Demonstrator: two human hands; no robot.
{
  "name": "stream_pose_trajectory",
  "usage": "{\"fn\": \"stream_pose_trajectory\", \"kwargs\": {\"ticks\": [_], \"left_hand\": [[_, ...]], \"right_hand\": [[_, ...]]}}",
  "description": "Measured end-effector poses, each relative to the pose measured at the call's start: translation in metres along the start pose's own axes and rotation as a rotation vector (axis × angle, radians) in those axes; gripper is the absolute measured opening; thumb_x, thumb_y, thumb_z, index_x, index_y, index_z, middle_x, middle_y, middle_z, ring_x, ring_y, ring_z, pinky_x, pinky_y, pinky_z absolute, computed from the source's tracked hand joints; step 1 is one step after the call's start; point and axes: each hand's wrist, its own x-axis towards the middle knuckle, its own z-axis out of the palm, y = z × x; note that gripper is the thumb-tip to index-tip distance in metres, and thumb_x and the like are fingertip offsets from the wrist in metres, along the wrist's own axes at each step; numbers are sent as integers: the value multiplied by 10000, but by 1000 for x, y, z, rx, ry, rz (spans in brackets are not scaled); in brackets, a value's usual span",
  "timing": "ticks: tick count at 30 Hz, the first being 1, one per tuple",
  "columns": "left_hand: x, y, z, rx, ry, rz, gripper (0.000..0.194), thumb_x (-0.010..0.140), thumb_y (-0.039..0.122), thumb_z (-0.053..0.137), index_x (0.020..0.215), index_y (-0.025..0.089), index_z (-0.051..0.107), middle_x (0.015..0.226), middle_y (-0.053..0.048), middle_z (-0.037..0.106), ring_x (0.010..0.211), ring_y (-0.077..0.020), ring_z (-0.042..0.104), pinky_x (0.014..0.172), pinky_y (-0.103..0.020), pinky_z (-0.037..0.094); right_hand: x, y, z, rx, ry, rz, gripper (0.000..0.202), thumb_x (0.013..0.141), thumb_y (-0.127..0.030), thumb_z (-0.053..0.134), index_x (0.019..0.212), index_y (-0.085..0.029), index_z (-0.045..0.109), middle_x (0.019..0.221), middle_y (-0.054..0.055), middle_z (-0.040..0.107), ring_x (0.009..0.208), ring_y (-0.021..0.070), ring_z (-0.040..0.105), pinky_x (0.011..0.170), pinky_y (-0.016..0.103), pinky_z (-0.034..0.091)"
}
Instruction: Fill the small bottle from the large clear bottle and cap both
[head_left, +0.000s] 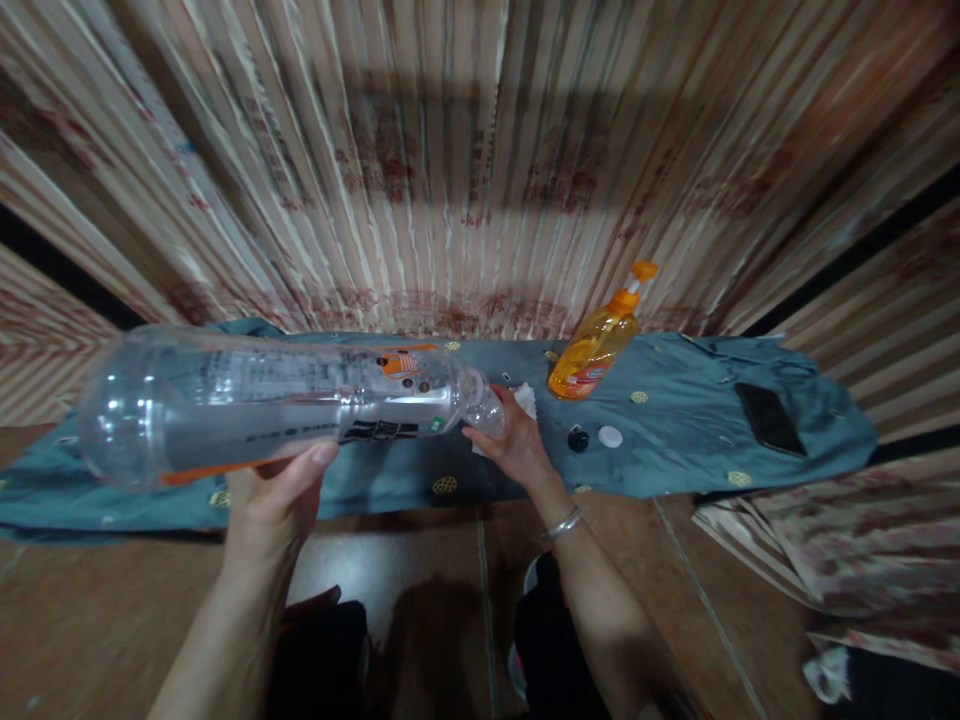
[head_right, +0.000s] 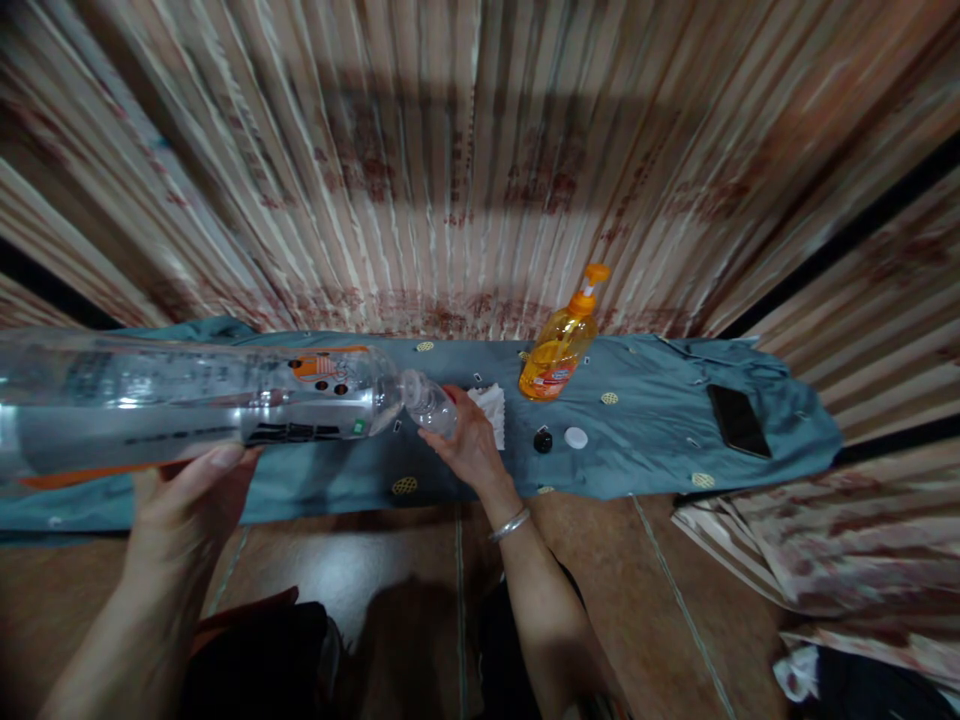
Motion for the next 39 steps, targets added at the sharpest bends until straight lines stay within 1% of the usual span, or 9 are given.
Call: {"fn": "stream_pose_trajectory", "kwargs": {"ticks": [4,8,14,18,22,27,31,36,39], "left_hand": [[1,-2,-2,-14,21,8,490,415,229,915,848,248,689,553,96,582,499,-77,548,537,-171,482],[2,-4,-3,-1,18,15,484,446,230,904,878,253,689,607,81,621,562,-94,583,599,-192,506],[3,-2,-1,1,-18,33,385,460,231,894,784,248,687,585,71,607,560,-107,583,581,-205,501],[2,-2,-1,1,-3,23,307,441,219,900,631,235,659,533,75,566,517,-86,545,536,-181,483],[1,-5,-4,34,13,9,292,456,279,909,504,213,629,535,62,577,524,-73,539,583,-186,512],[2,-7,-7,47,10,17,286,463,303,905,513,224,634,599,39,622,614,-122,604,736,-279,566],[1,-8,-5,43,26,3,291,463,296,898,540,218,628,703,24,678,643,-124,625,741,-279,565],[0,-7,-3,49,8,15,283,512,295,877,612,224,622,767,13,696,860,-202,682,870,-357,549],[0,-7,-3,35,5,18,285,506,284,887,607,230,626,681,40,656,753,-157,654,814,-305,551]], "right_hand": [[0,0,0,-6,0,-3,635,730,-322,764,1291,-197,493,1240,100,644,1154,272,622,1006,436,500],[0,-1,0,-6,-2,7,639,724,-314,768,1289,-193,494,1240,105,644,1149,274,624,1008,441,499],[1,-3,-2,0,-13,19,627,719,-300,770,1278,-199,506,1226,98,649,1134,271,630,1001,433,506],[1,-3,-1,5,-5,14,631,716,-296,770,1282,-207,505,1233,93,646,1142,269,626,1008,435,502],[1,-4,0,8,-2,17,628,722,-289,762,1286,-201,501,1224,98,648,1140,268,626,1006,432,502],[0,-4,1,13,1,27,636,718,-293,761,1293,-211,503,1227,94,647,1144,266,625,1011,432,499],[0,-4,1,8,1,40,647,711,-297,763,1297,-211,501,1235,97,645,1146,274,623,1004,445,500],[0,-5,0,16,-10,40,623,716,-291,762,1279,-209,506,1222,94,651,1137,269,627,1001,433,503],[0,-5,0,13,-8,47,628,709,-294,766,1275,-209,509,1224,94,649,1142,270,625,1012,438,497]]}}
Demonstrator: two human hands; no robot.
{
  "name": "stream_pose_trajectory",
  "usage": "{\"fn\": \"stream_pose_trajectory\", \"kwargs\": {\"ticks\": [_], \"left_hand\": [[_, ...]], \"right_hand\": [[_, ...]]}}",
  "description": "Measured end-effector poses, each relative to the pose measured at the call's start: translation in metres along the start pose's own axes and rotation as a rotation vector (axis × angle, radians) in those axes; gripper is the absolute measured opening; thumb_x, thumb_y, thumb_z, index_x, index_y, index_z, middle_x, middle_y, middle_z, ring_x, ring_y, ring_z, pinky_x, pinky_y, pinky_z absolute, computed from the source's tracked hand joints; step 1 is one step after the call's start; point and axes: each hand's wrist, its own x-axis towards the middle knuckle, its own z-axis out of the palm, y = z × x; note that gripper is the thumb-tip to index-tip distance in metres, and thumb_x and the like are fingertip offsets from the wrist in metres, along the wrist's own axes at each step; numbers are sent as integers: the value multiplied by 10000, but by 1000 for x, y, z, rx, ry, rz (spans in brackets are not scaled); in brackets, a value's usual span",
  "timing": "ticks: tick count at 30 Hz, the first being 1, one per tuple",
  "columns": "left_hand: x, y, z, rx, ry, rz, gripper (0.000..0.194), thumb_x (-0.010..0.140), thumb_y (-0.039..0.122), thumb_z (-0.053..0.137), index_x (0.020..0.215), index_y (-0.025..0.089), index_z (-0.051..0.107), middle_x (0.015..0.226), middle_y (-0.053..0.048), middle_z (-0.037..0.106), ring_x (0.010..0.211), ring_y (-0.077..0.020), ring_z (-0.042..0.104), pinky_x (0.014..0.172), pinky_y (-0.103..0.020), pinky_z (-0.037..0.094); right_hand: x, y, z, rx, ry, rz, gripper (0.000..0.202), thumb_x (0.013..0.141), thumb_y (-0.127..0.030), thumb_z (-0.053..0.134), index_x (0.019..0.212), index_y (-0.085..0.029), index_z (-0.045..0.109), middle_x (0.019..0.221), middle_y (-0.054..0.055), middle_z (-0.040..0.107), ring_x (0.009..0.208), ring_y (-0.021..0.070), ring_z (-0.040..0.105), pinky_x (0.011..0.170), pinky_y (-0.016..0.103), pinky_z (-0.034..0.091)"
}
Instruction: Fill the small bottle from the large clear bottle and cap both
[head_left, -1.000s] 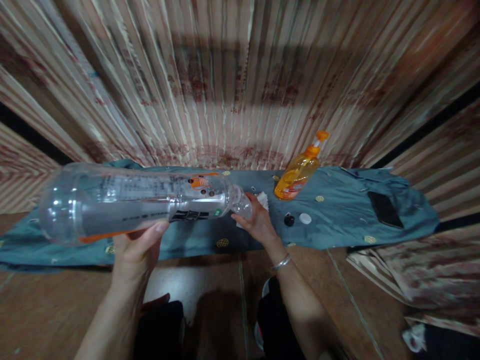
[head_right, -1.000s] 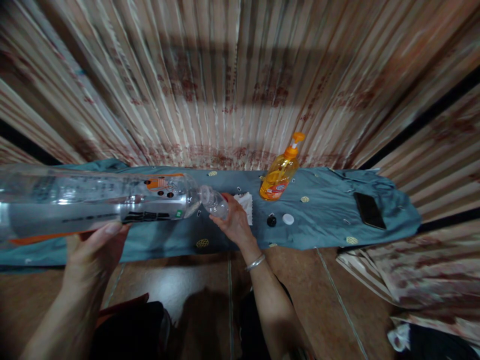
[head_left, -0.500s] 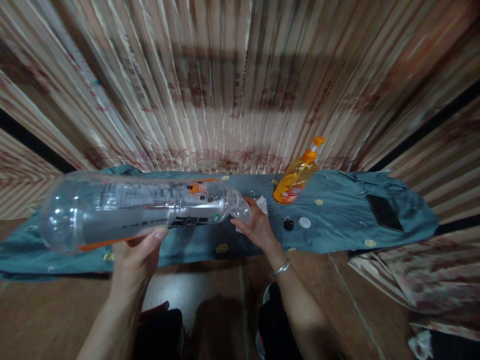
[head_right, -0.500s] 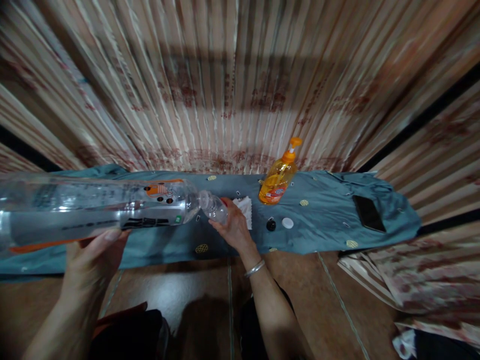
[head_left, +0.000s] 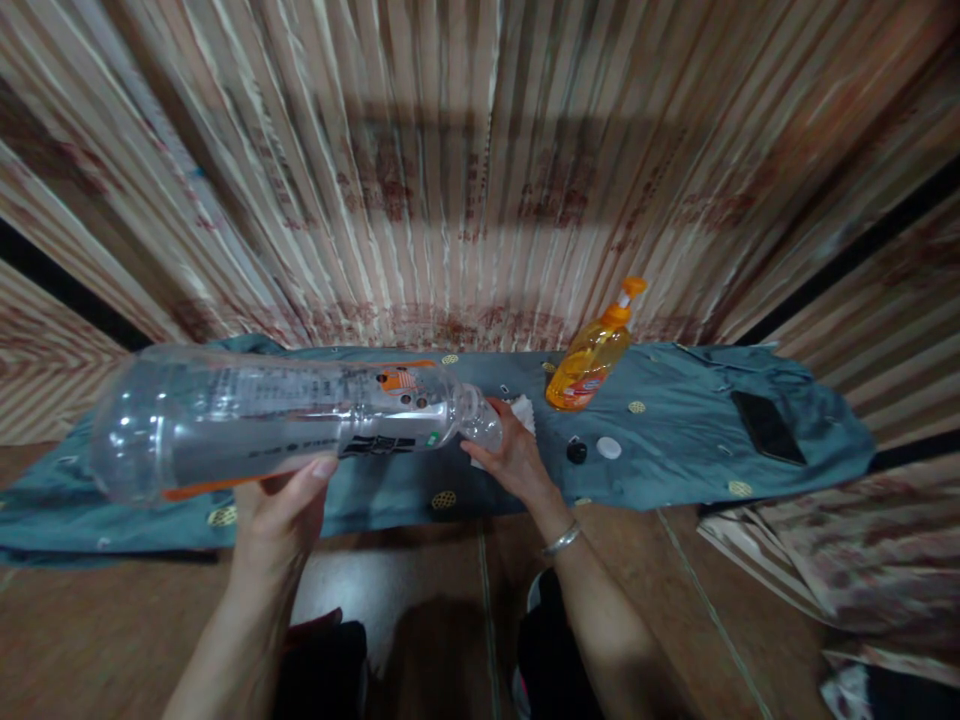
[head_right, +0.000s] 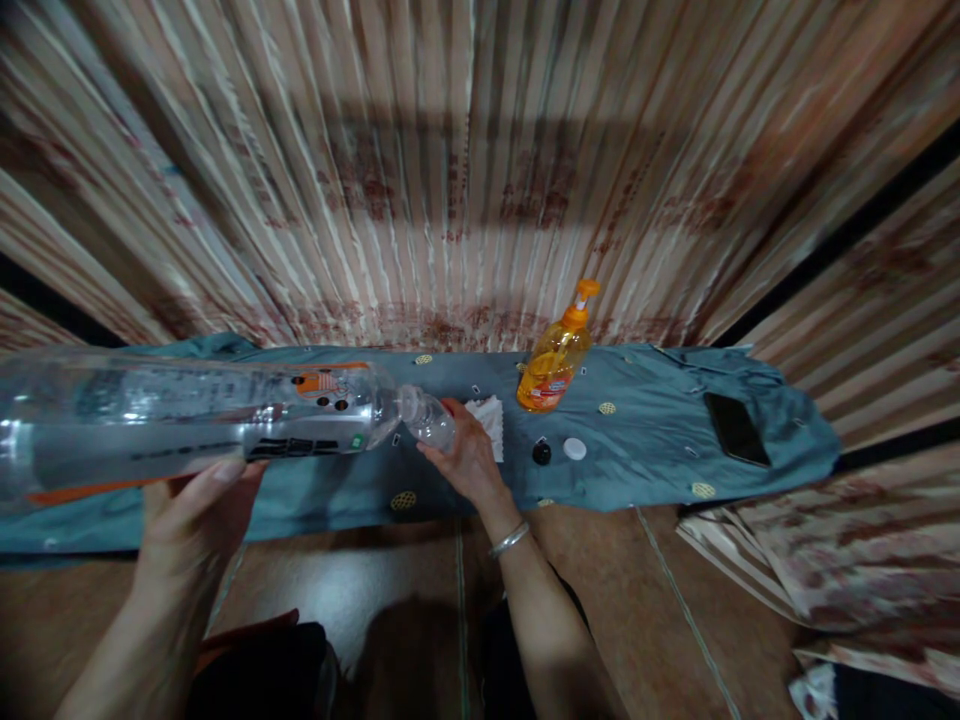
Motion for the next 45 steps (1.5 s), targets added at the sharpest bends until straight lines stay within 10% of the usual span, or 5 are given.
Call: {"fn": "stream_pose_trajectory", "kwargs": {"ticks": [45], "left_hand": [[1,2,3,-13,-37,0,214,541,201,801,723,240,695,834,-18,741,951,-277,705,981,-487,508]], "right_hand": [[-1,1,1,-24,16,-29,637,714,-295,772,1284,-209,500,1222,98,649,1134,272,629,1005,446,504]]}}
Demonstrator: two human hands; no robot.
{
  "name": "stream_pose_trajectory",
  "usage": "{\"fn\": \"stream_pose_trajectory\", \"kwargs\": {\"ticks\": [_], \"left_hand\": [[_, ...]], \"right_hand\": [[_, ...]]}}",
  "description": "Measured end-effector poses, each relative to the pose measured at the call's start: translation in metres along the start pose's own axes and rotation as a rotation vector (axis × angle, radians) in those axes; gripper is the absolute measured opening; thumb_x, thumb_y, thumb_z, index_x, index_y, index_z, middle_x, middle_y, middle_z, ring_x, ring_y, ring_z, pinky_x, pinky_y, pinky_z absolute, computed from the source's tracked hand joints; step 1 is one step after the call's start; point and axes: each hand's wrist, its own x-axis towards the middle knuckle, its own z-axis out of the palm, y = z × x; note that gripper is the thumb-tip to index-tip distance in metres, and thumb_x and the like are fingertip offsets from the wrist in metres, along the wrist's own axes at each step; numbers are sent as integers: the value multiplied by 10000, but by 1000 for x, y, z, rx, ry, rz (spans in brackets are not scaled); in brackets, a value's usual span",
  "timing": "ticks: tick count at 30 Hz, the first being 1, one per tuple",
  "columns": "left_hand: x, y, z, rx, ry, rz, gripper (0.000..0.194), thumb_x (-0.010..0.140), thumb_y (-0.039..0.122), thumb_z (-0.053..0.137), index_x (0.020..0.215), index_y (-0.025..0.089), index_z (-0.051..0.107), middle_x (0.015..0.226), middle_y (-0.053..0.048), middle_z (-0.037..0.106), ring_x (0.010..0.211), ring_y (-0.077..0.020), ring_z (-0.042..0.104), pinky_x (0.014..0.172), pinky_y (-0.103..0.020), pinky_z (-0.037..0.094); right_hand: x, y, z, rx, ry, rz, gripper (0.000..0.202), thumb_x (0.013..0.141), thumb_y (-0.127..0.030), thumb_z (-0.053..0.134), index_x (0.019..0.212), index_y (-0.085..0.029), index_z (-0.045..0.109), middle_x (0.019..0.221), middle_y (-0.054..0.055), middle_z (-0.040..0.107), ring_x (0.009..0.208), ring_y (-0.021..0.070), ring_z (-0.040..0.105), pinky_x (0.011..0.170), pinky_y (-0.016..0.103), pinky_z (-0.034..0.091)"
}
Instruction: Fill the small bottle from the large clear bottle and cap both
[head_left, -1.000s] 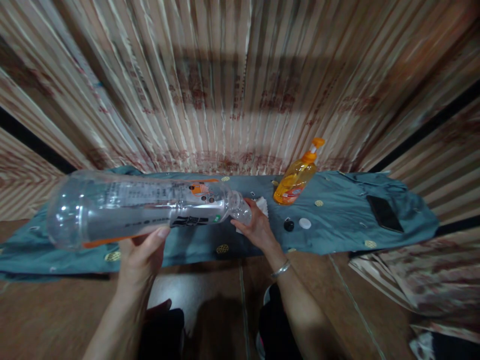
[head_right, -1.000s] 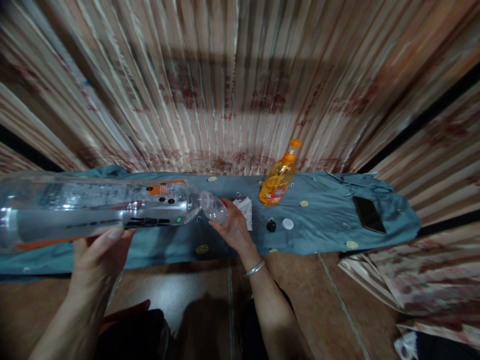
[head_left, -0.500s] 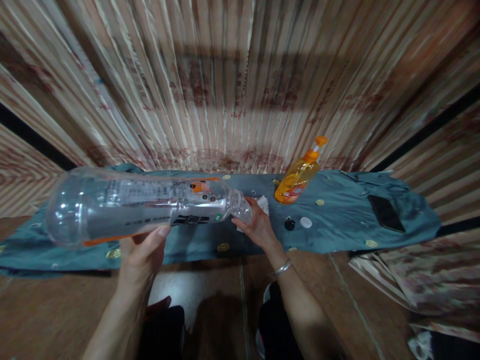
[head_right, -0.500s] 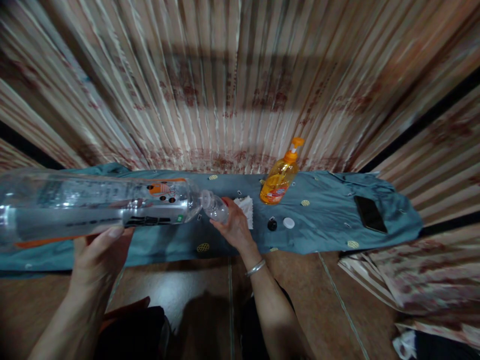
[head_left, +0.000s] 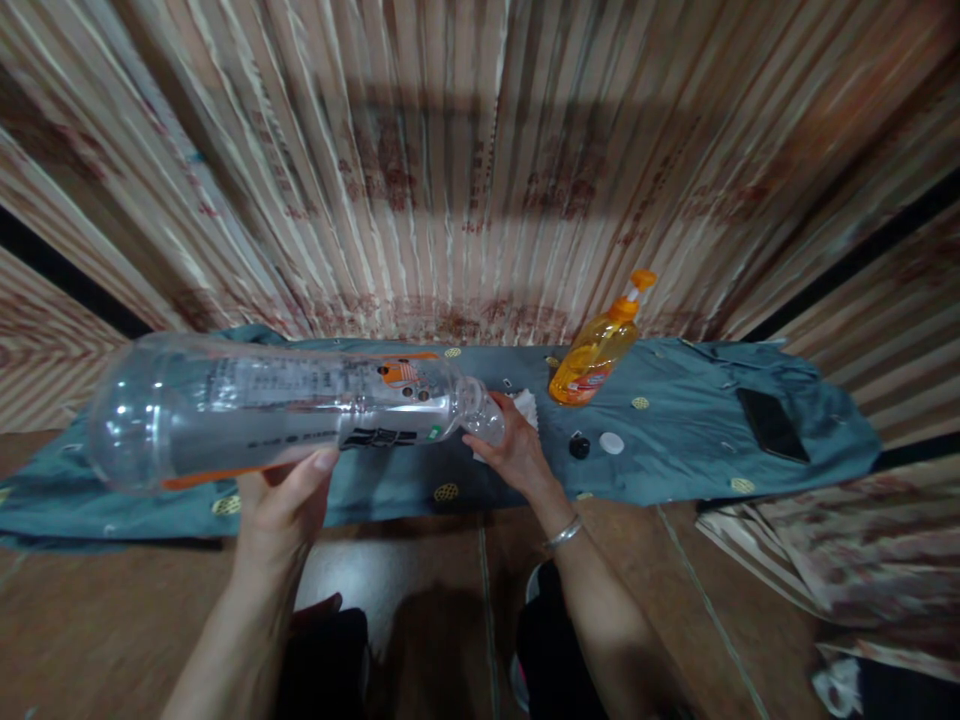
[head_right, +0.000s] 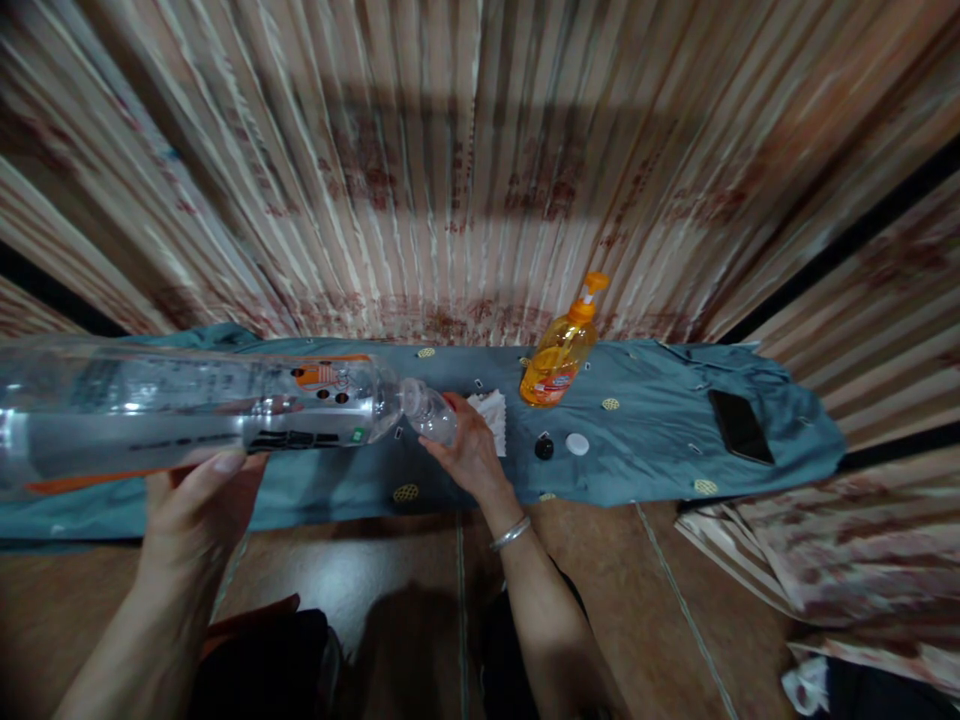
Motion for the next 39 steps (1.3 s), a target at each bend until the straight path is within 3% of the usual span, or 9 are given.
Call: {"fn": "stream_pose_trajectory", "kwargs": {"ticks": [3,9,14,23,31,39], "left_hand": [[0,1,0,8,0,7,173,526,209,802,632,229,666,815,-24,739,939,-289,707,964,-491,518],[1,2,0,-29,-7,-15,472,517,193,827,965,271,698,879,-10,745,948,-269,706,965,-476,516],[0,3,-1,-15,8,-16,575,510,236,850,1056,296,680,896,-11,747,955,-279,705,954,-481,521],[0,3,-3,-6,13,0,364,528,266,853,858,280,701,800,9,730,931,-264,702,941,-470,535],[0,2,-6,-4,10,1,463,548,249,839,990,293,709,857,-7,751,899,-276,715,893,-469,558],[2,-1,-7,-23,12,24,494,526,258,861,992,298,702,838,18,743,870,-221,714,779,-325,580]], "right_hand": [[0,-1,-1,0,-15,-4,636,718,-297,771,1285,-205,497,1231,104,644,1142,275,625,1013,449,498],[0,-2,-1,2,-29,10,663,706,-288,779,1295,-202,488,1250,108,633,1162,282,613,1025,461,486],[-1,-1,0,6,-18,-2,665,706,-299,778,1301,-229,490,1248,92,634,1159,274,614,1026,454,485],[-1,-2,0,5,-22,-18,658,718,-291,766,1309,-212,488,1269,110,623,1196,287,593,1048,468,472],[-1,-2,-1,-8,-38,0,680,705,-296,785,1309,-203,487,1281,120,619,1199,296,591,1049,479,468],[-2,2,1,1,-25,-31,687,705,-288,787,1314,-220,478,1278,102,618,1192,285,595,1042,473,475]]}}
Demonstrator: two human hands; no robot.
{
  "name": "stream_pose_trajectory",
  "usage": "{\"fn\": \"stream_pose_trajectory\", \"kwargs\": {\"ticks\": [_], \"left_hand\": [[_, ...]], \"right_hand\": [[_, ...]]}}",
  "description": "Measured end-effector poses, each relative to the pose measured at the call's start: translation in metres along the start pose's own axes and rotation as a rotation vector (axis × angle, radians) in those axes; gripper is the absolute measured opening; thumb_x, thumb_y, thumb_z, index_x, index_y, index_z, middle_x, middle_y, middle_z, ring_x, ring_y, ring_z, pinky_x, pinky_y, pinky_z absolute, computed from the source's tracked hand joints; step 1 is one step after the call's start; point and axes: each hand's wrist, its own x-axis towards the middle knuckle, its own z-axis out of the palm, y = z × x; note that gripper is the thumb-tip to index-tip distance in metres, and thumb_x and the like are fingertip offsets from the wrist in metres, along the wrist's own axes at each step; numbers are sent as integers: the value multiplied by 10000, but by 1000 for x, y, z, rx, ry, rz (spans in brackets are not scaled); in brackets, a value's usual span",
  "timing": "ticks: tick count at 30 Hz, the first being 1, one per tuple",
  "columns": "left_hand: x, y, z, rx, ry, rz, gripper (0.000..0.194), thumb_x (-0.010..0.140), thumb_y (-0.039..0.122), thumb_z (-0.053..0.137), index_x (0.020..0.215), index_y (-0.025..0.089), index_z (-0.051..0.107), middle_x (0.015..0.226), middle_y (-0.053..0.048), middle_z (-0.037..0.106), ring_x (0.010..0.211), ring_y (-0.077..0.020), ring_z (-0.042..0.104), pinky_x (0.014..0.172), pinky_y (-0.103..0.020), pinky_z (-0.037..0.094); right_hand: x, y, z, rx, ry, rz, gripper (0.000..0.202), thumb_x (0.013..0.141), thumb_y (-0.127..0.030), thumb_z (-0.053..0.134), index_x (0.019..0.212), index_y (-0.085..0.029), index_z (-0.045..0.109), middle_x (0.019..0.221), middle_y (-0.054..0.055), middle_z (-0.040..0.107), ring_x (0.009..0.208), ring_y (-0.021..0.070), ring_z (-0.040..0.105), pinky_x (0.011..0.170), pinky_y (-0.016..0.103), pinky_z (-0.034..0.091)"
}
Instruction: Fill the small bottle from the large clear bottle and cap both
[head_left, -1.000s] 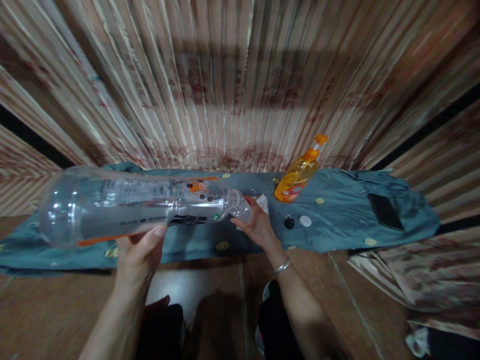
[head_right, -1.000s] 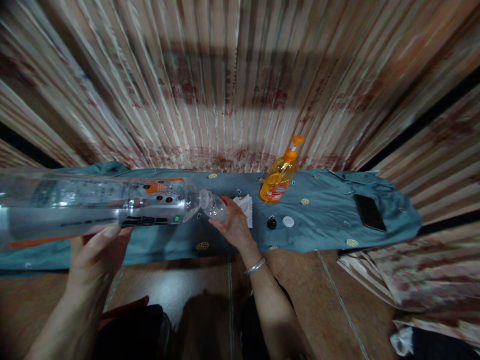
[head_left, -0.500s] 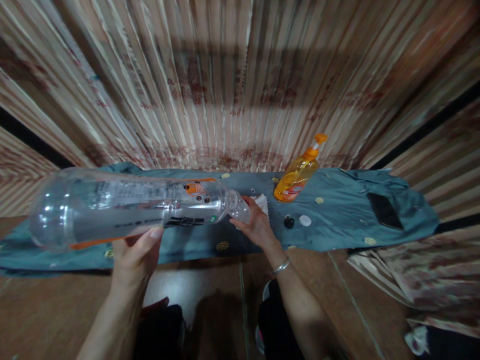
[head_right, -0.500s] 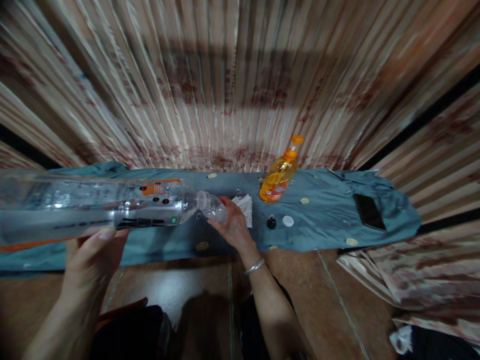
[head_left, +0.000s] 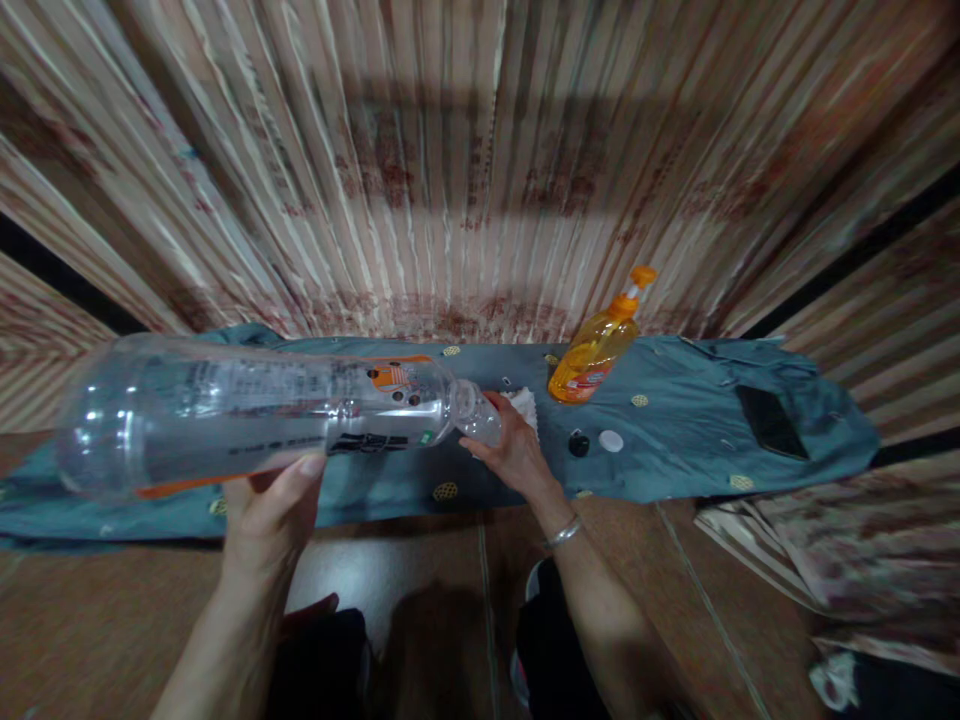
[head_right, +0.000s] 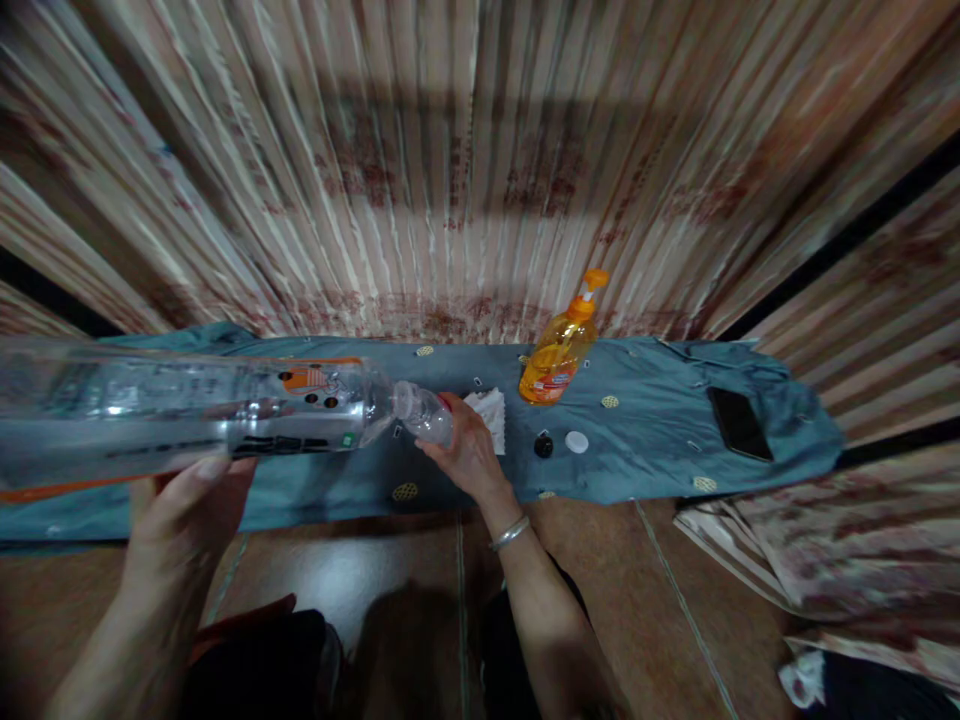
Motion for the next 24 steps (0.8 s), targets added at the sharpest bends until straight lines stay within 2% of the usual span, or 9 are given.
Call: {"fn": "stream_pose_trajectory", "kwargs": {"ticks": [5,9,14,17,19,24], "left_hand": [[0,-1,-1,-20,12,-9,503,509,248,872,979,299,703,829,24,735,904,-184,704,688,-215,562],[0,-1,-3,-6,-8,-12,452,523,269,864,949,289,713,841,6,737,939,-224,698,788,-315,587],[-1,1,-4,11,-18,11,340,520,280,862,830,283,723,843,-3,736,995,-261,684,920,-436,558],[-1,1,-4,21,-30,14,196,539,282,855,654,257,698,839,-12,736,1001,-270,684,947,-466,544],[0,0,-4,29,-36,26,196,548,290,851,545,241,661,836,-21,736,1008,-276,681,949,-471,543],[0,0,-6,45,-16,12,197,530,304,860,562,244,675,785,-18,727,984,-274,687,928,-467,554]], "right_hand": [[0,1,1,-3,4,15,698,685,-274,805,1304,-223,486,1271,107,623,1180,290,604,1035,479,484],[-1,1,3,-8,6,10,721,677,-272,809,1314,-224,477,1272,109,624,1182,293,604,1036,486,486],[-1,2,2,-20,5,-9,703,694,-262,792,1317,-203,472,1278,119,620,1189,292,599,1037,485,485],[-1,2,2,-16,2,-20,694,697,-254,781,1316,-200,473,1283,121,617,1199,294,593,1044,485,479],[-1,3,3,-12,8,-26,693,695,-247,775,1317,-203,473,1295,123,610,1212,297,586,1054,486,472],[-1,2,4,-7,9,-37,662,703,-216,745,1308,-208,476,1282,116,616,1199,291,594,1044,475,481]]}}
